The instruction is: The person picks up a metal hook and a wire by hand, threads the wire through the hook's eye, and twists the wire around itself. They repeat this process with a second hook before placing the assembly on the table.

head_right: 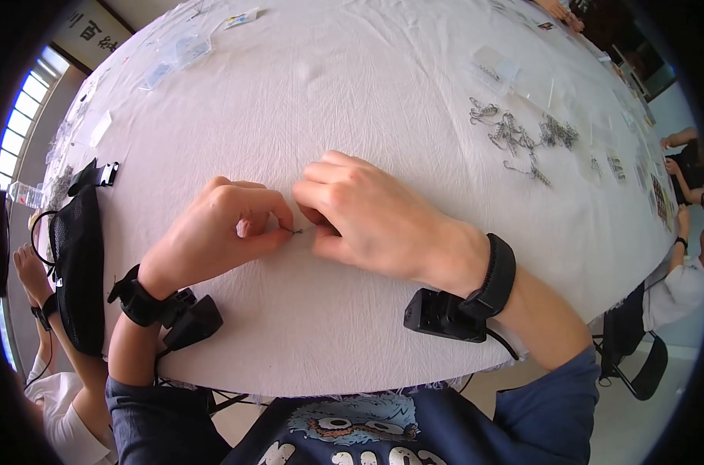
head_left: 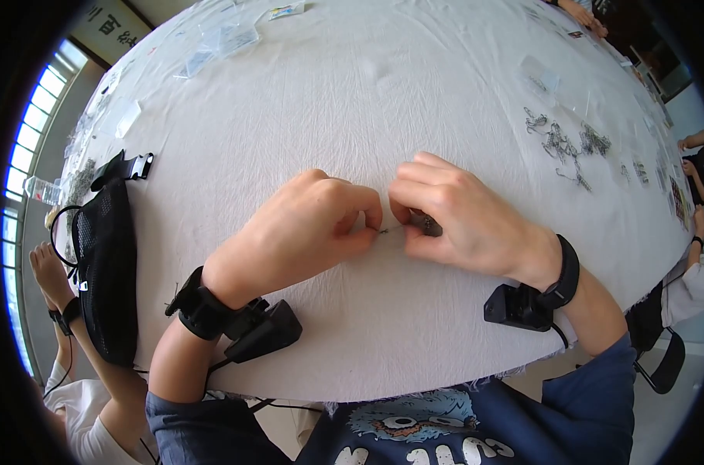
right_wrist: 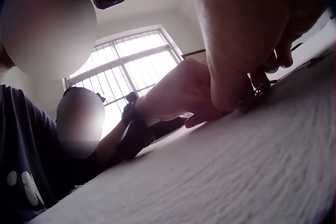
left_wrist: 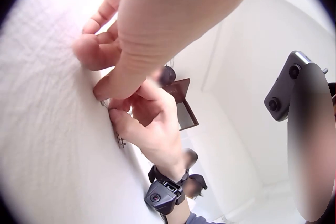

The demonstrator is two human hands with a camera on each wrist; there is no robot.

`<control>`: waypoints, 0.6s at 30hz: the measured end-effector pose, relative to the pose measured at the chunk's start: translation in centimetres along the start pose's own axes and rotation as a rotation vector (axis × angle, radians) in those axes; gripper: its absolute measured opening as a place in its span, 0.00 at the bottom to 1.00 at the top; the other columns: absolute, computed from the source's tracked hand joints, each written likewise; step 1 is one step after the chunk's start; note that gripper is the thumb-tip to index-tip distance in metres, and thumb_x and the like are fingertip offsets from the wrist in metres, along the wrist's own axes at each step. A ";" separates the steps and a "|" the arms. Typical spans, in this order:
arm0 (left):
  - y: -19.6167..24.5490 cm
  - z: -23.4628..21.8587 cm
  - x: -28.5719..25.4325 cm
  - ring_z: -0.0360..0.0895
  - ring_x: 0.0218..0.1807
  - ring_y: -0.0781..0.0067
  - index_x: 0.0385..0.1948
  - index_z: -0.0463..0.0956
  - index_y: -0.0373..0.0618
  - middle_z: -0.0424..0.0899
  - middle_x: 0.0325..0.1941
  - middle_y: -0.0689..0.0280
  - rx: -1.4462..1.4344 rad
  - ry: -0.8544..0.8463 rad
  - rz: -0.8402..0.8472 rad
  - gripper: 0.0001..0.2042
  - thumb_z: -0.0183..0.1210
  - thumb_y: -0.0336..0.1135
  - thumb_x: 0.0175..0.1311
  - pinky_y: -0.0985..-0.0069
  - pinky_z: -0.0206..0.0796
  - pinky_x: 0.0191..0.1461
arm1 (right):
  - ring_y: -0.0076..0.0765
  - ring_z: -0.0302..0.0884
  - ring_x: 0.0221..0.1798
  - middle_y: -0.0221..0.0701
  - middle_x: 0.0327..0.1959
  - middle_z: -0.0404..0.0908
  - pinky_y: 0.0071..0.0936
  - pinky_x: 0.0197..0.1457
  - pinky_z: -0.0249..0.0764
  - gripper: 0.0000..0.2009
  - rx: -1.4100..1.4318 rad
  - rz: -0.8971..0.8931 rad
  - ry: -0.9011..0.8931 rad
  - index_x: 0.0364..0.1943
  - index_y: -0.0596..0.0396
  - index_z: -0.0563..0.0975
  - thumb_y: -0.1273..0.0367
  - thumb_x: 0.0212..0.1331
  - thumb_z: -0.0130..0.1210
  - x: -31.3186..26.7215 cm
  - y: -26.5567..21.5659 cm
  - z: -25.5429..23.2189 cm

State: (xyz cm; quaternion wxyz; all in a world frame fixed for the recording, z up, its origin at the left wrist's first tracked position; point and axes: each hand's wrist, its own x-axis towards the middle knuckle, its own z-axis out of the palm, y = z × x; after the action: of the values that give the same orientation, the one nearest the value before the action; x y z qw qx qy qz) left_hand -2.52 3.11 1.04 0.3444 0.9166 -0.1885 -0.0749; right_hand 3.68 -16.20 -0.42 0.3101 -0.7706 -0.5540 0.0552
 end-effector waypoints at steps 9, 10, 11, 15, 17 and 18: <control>0.2 0.1 0.0 0.67 0.16 0.77 0.24 0.76 0.39 0.70 0.12 0.66 -0.025 0.003 -0.031 0.02 0.59 0.24 0.47 0.79 0.62 0.25 | 0.41 0.67 0.32 0.36 0.24 0.69 0.34 0.39 0.65 0.06 -0.022 0.034 -0.024 0.20 0.59 0.68 0.76 0.40 0.54 0.1 -0.4 -0.3; 0.2 0.1 0.0 0.66 0.16 0.78 0.24 0.76 0.39 0.69 0.12 0.66 -0.030 -0.001 -0.036 0.02 0.58 0.24 0.47 0.79 0.61 0.25 | 0.42 0.67 0.32 0.36 0.24 0.69 0.34 0.39 0.65 0.06 -0.024 0.033 -0.020 0.20 0.59 0.68 0.76 0.40 0.54 0.1 -0.4 -0.3; 0.3 0.1 0.0 0.66 0.16 0.78 0.24 0.76 0.39 0.69 0.12 0.66 -0.036 -0.006 -0.042 0.02 0.58 0.24 0.47 0.79 0.61 0.25 | 0.42 0.67 0.32 0.36 0.24 0.69 0.35 0.39 0.65 0.06 -0.021 0.038 -0.020 0.20 0.59 0.68 0.76 0.40 0.54 0.1 -0.4 -0.3; 0.1 0.3 -0.1 0.65 0.15 0.78 0.23 0.76 0.39 0.68 0.11 0.67 -0.042 0.012 -0.025 0.02 0.58 0.24 0.47 0.79 0.60 0.24 | 0.42 0.67 0.31 0.36 0.23 0.69 0.35 0.39 0.65 0.06 -0.019 0.046 -0.017 0.20 0.60 0.67 0.76 0.40 0.54 0.0 -0.4 -0.3; 0.1 0.2 0.0 0.65 0.15 0.78 0.23 0.76 0.39 0.68 0.11 0.66 -0.037 0.007 -0.029 0.02 0.58 0.25 0.47 0.79 0.59 0.24 | 0.43 0.67 0.31 0.37 0.23 0.69 0.36 0.38 0.65 0.06 -0.024 0.059 -0.018 0.20 0.60 0.67 0.77 0.40 0.53 -0.1 -0.4 -0.3; 0.1 0.2 0.0 0.65 0.15 0.78 0.24 0.76 0.39 0.68 0.11 0.66 -0.036 0.004 -0.030 0.02 0.58 0.25 0.47 0.79 0.59 0.24 | 0.43 0.67 0.31 0.37 0.23 0.69 0.36 0.38 0.65 0.06 -0.026 0.072 -0.022 0.20 0.60 0.67 0.77 0.40 0.53 -0.2 -0.4 -0.4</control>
State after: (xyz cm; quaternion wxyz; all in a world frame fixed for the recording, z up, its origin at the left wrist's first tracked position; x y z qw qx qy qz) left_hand -2.64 2.91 0.98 0.3602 0.9131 -0.1727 -0.0814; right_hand 3.43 -16.44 0.03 0.2918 -0.7934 -0.5300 0.0675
